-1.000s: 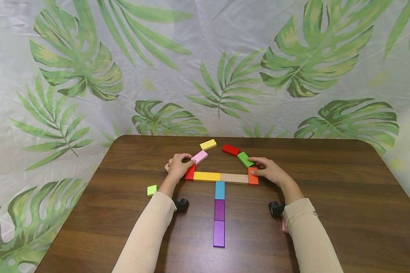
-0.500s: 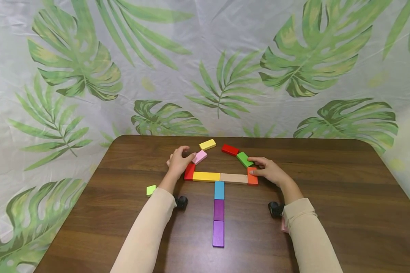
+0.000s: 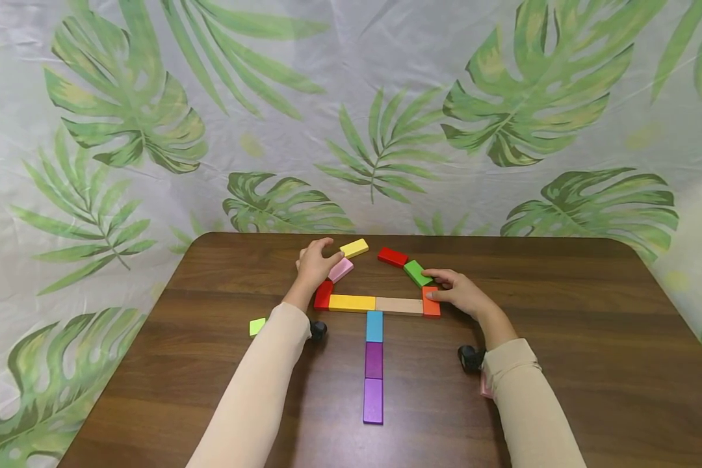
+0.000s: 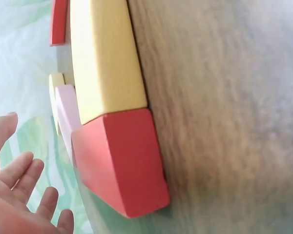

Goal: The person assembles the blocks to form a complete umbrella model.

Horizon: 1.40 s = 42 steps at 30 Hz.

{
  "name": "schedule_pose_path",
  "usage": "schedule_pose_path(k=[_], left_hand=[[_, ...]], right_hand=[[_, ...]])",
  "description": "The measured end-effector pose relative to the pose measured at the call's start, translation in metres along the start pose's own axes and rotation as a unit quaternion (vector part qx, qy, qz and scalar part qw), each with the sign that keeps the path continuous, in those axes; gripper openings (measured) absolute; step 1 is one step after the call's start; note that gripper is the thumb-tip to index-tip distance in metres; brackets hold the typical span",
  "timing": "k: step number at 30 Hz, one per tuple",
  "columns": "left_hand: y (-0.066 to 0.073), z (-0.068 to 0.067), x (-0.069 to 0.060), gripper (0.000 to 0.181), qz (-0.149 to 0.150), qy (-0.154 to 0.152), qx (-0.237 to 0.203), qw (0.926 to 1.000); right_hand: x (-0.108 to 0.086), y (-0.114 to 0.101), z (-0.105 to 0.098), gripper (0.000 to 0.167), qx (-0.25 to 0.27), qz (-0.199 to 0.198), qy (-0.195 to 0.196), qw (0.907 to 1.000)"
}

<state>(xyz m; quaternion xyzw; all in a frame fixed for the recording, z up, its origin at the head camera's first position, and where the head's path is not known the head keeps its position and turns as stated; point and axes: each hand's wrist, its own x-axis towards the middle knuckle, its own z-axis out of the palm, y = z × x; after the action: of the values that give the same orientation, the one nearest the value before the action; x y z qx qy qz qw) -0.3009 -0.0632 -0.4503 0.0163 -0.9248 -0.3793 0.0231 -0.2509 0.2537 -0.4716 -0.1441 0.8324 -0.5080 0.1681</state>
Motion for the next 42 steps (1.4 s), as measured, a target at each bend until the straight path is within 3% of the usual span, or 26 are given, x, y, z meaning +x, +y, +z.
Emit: schedule_pose_path(k=[5, 14, 25, 42], left_hand=[[-0.003, 0.007, 0.009, 0.05, 0.007, -0.008, 0.025, 0.9996], [0.004, 0.005, 0.002, 0.048, 0.015, -0.062, 0.068, 0.9957], [0.005, 0.006, 0.004, 0.047, 0.016, -0.105, 0.066, 0.9922], [0.011, 0.009, 0.003, 0.048, 0.043, -0.145, 0.092, 0.9842]], right_hand=[[0.001, 0.001, 0.0, 0.057, -0.002, -0.004, 0.001, 1.0], [0.001, 0.002, 0.001, 0.057, -0.011, -0.006, 0.003, 0.9999], [-0.001, 0.0, 0.001, 0.057, 0.001, -0.003, -0.006, 1.0], [0.0, 0.002, 0.001, 0.056, -0.001, -0.004, 0.0, 1.0]])
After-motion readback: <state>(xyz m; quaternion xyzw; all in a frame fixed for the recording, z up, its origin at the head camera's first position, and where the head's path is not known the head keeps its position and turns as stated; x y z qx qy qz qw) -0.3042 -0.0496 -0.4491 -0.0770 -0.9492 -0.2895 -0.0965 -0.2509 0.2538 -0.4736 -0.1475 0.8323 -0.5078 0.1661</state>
